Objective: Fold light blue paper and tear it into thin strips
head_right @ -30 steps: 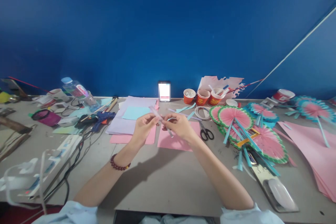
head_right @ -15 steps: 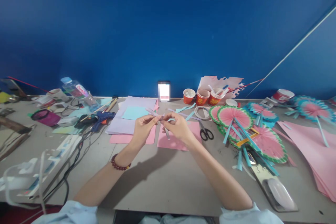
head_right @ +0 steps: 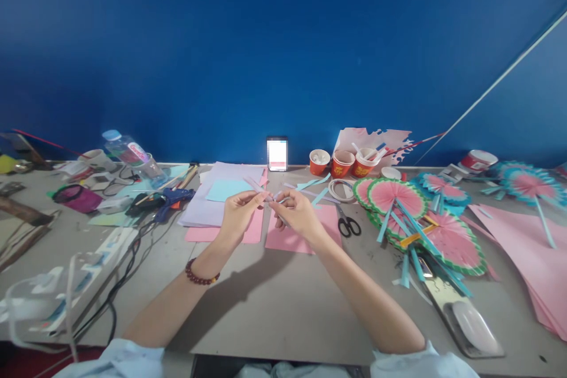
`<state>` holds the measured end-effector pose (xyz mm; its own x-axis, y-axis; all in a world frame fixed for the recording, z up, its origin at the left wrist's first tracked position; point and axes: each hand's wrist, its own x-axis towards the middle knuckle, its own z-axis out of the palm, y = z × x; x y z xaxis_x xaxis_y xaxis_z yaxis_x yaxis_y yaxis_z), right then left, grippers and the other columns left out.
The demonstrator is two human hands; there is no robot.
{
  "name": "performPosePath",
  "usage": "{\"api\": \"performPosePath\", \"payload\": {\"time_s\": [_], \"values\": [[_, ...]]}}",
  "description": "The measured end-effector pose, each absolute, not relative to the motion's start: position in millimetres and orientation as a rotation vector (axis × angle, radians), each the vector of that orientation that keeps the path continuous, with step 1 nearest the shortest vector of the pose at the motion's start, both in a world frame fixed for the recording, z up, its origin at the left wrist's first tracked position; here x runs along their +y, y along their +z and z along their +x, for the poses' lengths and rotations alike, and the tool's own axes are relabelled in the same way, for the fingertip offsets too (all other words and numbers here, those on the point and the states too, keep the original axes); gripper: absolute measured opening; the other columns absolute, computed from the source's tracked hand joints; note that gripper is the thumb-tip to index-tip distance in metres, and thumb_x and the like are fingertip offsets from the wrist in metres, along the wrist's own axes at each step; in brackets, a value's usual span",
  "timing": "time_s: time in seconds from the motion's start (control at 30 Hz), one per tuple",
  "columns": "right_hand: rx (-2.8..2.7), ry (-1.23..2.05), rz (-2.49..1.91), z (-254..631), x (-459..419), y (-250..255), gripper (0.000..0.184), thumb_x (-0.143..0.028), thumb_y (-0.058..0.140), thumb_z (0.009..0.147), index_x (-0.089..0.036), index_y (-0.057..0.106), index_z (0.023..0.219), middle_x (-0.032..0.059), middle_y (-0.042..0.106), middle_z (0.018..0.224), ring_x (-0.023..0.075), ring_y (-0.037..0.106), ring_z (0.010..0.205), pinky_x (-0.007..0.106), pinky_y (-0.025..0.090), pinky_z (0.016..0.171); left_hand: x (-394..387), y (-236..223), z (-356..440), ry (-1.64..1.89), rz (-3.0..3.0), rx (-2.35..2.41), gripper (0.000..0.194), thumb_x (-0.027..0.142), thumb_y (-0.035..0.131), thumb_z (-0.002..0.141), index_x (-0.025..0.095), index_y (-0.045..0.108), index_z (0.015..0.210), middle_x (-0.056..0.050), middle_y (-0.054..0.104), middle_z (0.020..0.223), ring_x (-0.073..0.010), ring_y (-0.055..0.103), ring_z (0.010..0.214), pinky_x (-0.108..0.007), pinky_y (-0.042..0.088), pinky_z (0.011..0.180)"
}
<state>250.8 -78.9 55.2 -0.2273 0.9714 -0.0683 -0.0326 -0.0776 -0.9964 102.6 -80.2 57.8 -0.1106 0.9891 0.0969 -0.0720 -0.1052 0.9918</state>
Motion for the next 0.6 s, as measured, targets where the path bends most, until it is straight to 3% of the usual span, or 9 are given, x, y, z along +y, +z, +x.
{"api": "performPosePath", "payload": {"time_s": [0.6], "values": [[-1.287,1.493,-1.13,250.8,-76.2,53.8,0.037,-0.047,0.069,0.068,-0.021,0.046,0.084,-0.0063,0.058,0.053,0.0063,0.043,0.036,0.018,0.033,0.033,-81.5,60.7,99.1,1.346,1.037,1.083,0.021,0.038,0.073,0.066,0.017,0.073,0.069,-0.005,0.071,0.075,-0.0146,0.061,0.069,-0.024,0.048,0.062]]}}
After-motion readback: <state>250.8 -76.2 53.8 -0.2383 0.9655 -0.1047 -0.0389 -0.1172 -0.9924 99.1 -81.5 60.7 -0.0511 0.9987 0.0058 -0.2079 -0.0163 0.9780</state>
